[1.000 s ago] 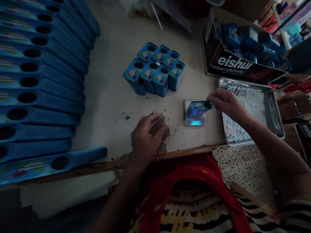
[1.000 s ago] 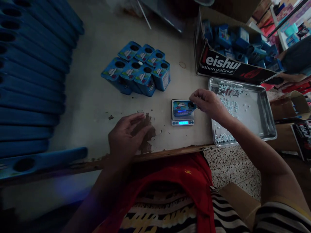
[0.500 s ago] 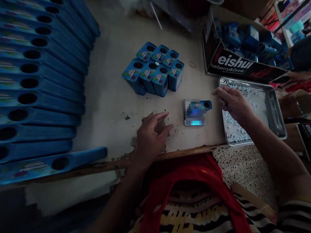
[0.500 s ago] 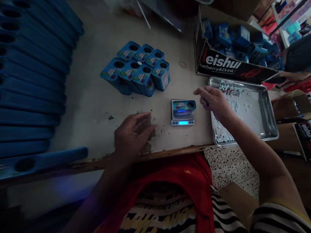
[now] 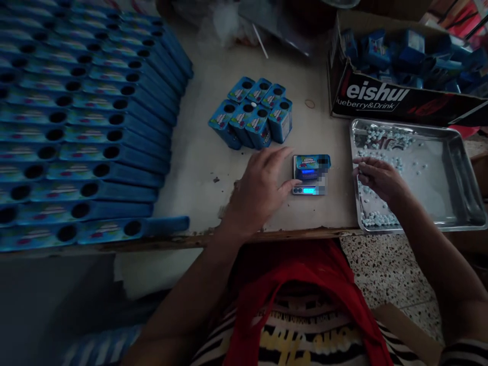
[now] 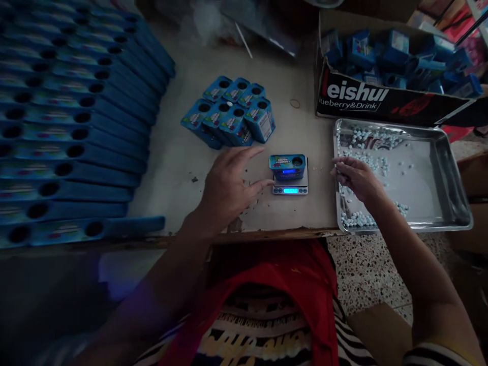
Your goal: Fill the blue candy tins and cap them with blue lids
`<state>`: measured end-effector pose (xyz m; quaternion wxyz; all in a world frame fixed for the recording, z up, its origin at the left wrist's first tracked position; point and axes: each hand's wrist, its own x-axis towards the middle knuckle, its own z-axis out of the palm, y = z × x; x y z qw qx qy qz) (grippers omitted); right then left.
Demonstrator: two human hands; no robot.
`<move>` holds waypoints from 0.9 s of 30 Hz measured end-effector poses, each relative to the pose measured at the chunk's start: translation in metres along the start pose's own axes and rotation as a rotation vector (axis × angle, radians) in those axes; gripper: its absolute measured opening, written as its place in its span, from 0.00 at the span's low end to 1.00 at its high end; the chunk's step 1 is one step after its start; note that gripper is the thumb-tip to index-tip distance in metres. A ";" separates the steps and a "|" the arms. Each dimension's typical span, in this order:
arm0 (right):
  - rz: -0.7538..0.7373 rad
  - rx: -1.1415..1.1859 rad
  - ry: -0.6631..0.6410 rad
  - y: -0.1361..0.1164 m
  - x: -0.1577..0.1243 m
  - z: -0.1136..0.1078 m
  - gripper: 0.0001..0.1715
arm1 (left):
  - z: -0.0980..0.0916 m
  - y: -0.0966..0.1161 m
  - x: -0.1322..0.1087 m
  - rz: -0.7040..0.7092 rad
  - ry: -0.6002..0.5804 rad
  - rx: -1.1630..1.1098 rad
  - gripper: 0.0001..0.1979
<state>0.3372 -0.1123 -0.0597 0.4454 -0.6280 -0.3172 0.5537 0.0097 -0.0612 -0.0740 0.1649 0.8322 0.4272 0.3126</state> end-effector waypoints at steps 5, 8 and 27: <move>-0.082 0.045 -0.092 -0.026 0.024 0.024 0.10 | 0.020 0.024 0.036 0.076 -0.145 0.102 0.39; -0.079 0.114 -0.088 -0.039 0.040 0.036 0.08 | 0.032 0.031 0.050 0.108 -0.254 0.128 0.41; -0.552 -1.111 -0.110 -0.067 0.078 0.177 0.23 | -0.131 -0.103 -0.011 -0.136 -0.449 0.115 0.26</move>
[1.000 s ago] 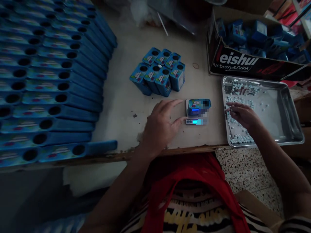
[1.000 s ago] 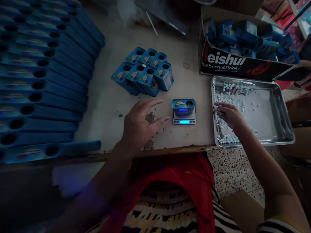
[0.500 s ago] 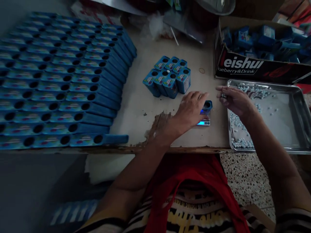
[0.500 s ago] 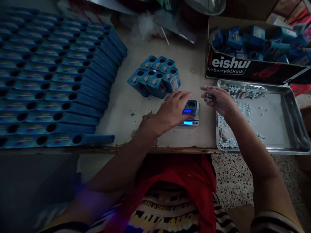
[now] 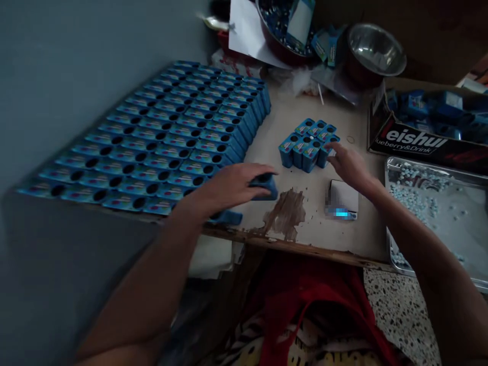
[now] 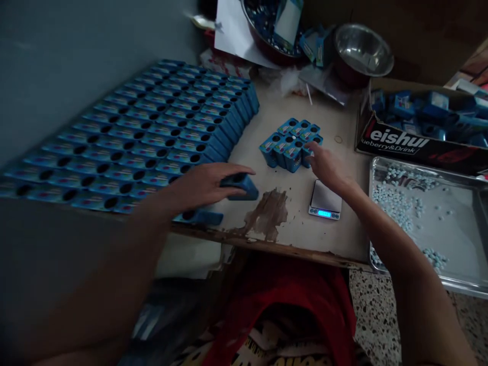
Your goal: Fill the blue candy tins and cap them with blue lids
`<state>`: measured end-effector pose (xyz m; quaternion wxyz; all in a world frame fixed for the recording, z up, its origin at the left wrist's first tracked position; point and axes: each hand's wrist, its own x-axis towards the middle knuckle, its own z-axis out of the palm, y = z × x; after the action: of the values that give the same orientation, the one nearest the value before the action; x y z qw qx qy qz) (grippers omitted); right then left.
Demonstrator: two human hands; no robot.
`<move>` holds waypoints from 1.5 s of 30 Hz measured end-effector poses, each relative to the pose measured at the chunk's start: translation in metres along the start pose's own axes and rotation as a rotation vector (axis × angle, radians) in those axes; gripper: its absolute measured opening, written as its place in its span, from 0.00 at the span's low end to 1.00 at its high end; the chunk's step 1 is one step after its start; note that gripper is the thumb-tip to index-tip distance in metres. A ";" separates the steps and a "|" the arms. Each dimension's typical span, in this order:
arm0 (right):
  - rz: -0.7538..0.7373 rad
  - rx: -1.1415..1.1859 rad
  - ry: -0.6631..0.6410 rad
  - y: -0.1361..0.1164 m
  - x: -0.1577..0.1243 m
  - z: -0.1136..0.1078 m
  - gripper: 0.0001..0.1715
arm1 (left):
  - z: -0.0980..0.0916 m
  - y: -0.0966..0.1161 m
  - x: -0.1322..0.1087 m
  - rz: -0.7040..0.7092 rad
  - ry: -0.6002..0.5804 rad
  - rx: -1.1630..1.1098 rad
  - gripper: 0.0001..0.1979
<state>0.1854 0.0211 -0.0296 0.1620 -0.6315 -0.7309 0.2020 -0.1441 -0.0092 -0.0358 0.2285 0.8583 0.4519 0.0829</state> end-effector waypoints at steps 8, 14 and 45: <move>-0.105 -0.635 -0.104 -0.020 0.043 0.010 0.20 | 0.007 -0.051 -0.053 0.022 -0.035 0.029 0.21; -0.202 -0.545 -0.026 -0.021 0.035 0.010 0.05 | 0.031 -0.031 -0.083 0.004 0.141 0.078 0.30; 0.587 0.604 -0.247 0.134 -0.127 -0.070 0.12 | 0.093 0.072 -0.018 0.066 0.547 0.057 0.20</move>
<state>0.3540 -0.0816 -0.0338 0.1868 -0.7077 -0.4425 0.5181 -0.0688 -0.0883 -0.0826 0.0710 0.8245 0.4707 0.3060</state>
